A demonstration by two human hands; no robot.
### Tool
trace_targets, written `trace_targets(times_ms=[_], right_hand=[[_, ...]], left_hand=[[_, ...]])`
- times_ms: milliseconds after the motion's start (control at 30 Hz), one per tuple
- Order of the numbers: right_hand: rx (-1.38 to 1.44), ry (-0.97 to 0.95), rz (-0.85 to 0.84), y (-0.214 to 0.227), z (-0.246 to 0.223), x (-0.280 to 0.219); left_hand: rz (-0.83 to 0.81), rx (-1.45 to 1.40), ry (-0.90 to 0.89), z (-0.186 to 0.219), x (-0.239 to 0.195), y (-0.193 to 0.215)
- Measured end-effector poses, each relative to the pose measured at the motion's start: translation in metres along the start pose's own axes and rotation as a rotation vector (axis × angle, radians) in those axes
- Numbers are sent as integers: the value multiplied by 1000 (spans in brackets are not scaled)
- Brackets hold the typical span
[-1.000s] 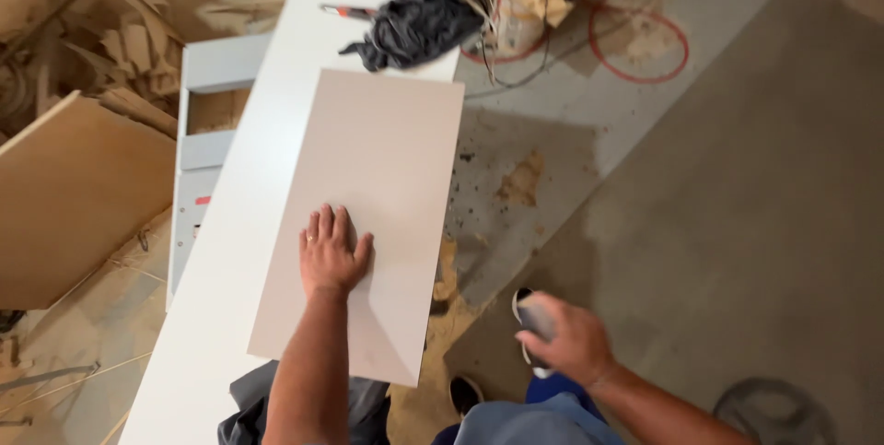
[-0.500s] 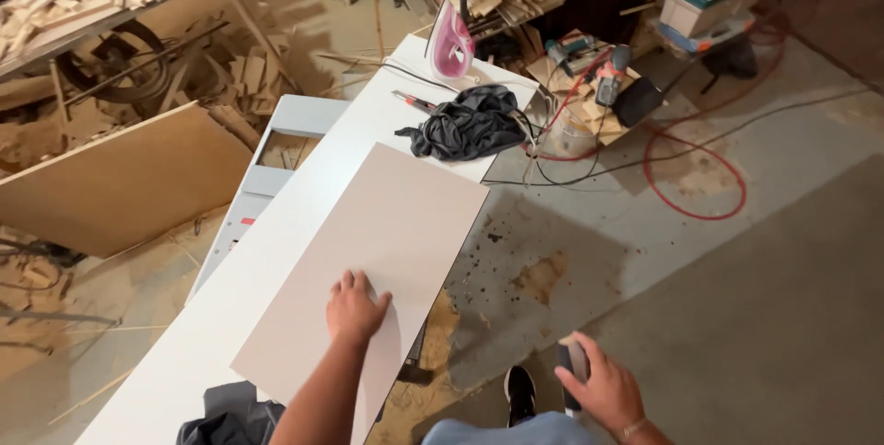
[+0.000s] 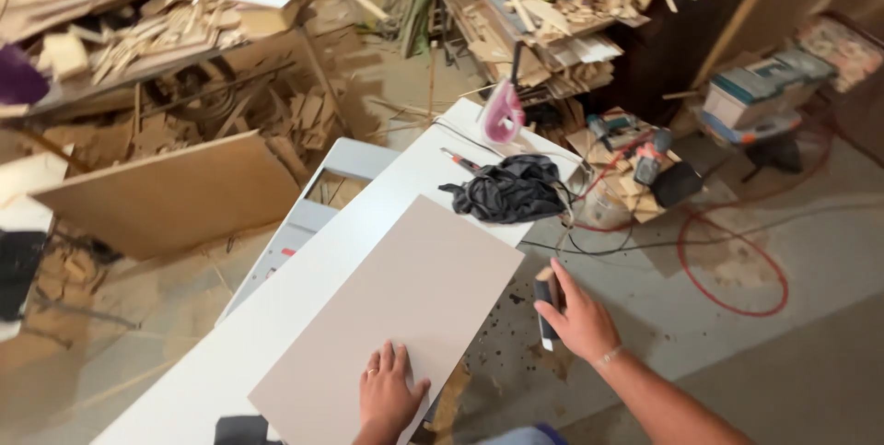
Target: Trimming excess edge banding from a wooden board and smoothing the edges with a sanding block
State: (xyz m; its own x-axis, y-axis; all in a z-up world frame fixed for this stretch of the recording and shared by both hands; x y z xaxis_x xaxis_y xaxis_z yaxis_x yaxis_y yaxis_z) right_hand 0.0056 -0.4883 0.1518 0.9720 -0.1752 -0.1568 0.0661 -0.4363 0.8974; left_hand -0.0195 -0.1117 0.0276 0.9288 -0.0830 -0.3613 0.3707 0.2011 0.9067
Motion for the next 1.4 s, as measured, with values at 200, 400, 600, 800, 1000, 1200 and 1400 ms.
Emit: trace_targets(times_ms=[200,400,600,800,1000,1200,1400], right_hand=[[52,174,114,11,-66,115],[90,325,85,10,-142,267],[-107,609,71,-78,-195,413],[-324,864,216,-146,-208,450],[-211,885,186,-146,-181,443],[-120,844,190,-58,-107,381],[-126,688,32,-58,-32,379]], left_hand=[[80,-64,39,-15,13,-33],[-130,-95,242,-17,23,-45],[-44,-97,472,6,18,-50],[81,-145,583,32,14,-30],[-3,-182,585,40,17,-31],[40,-138,498,59,24,-30],[219,-156,441,78,42,-37]])
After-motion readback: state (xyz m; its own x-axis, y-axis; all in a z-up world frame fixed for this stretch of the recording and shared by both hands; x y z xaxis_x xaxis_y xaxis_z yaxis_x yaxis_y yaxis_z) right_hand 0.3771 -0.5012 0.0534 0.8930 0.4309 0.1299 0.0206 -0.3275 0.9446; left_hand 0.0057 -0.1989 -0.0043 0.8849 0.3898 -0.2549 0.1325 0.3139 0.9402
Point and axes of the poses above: each hand's wrist, its own x-axis towards the middle knuckle, its own y-axis out of the back of the hand, z = x × y, the point moved 8 cm from there along x, towards the middle knuckle, and after that the axes turned 6 degrees about -x, right-handed, at the moved point
